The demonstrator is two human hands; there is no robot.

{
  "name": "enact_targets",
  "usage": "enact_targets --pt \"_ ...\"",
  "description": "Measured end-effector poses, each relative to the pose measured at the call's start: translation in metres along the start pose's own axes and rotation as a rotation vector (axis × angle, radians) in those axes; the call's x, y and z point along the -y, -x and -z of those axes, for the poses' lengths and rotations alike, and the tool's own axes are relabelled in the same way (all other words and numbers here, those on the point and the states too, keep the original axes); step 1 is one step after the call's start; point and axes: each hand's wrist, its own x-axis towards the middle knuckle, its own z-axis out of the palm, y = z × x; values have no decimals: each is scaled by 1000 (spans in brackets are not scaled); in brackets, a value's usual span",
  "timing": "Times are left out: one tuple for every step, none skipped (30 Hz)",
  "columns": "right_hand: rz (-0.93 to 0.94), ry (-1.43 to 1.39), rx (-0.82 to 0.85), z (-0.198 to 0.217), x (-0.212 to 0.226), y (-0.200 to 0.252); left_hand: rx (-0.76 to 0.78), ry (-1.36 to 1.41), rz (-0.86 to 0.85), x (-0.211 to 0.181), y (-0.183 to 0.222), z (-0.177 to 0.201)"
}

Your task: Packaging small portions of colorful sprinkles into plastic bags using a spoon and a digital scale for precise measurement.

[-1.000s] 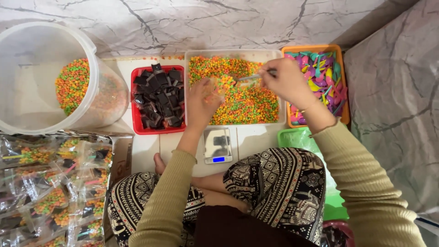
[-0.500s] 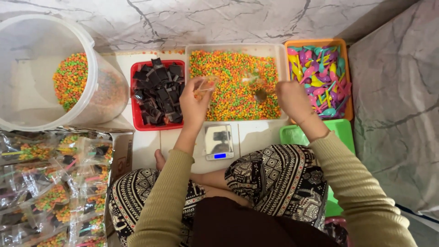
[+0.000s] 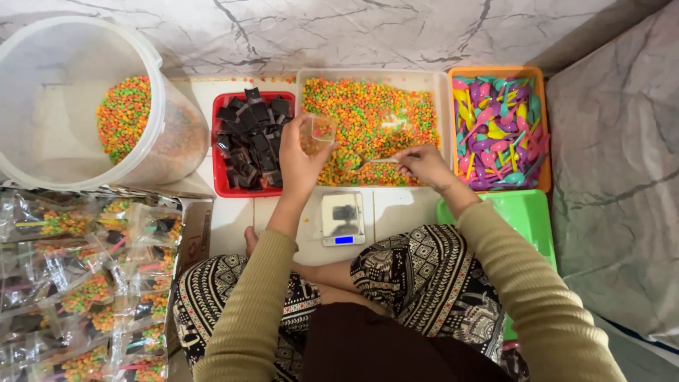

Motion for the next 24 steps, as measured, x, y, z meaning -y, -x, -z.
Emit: enact_targets --pt "4 2 0 5 5 -1 -3 1 -3 2 -1 -1" --pt "42 3 -9 10 11 -1 3 12 14 4 -2 -2" --pt "80 3 -20 15 16 -1 11 23 30 5 -3 -3" --pt "84 3 -22 18 34 6 10 24 26 10 -3 -6" --pt "138 31 -42 21 51 14 2 -22 24 15 -3 -9" --pt "191 58 -61 25 68 22 -7 -69 21 20 -3 -12" --pt "194 59 -61 28 79 25 -10 -68 19 21 -3 -15" --pt "255 88 -77 31 90 28 -17 -109 -13 23 -3 -18" --pt "317 118 -94 35 101 30 -25 -150 -45 24 -3 -22" --pt "320 119 -94 33 112 34 -28 -149 -47 23 -2 -24" --pt "390 174 -103 33 123 39 -36 -153 -51 22 0 -26" --pt "460 229 -113 32 134 44 -43 -157 -55 21 1 -29" --pt "460 229 -115 27 141 50 -42 -156 -56 20 0 -33" --pt "566 411 -164 21 149 55 -56 -151 -96 19 0 -36" --pt "670 595 -211 15 156 61 -71 -146 -135 19 -1 -40" --pt "669 594 -212 7 161 69 -69 -146 -135 20 -1 -45" --pt "764 689 -213 -2 167 78 -89 -127 -153 21 0 -49" --pt "859 784 -214 -11 173 87 -110 -109 -172 23 1 -53" --pt "859 784 -212 -13 174 96 -111 -109 -171 20 1 -50" --pt "888 840 -275 -15 176 105 -92 -107 -125 16 1 -46" --pt "918 895 -338 -17 178 114 -75 -105 -80 13 1 -42" --pt "920 896 -335 -13 173 113 -78 -106 -78 19 -2 -42" --pt "874 868 -346 -9 168 113 -78 -96 -26 26 -3 -42" --pt "828 841 -357 -5 162 113 -78 -87 25 32 -4 -42"
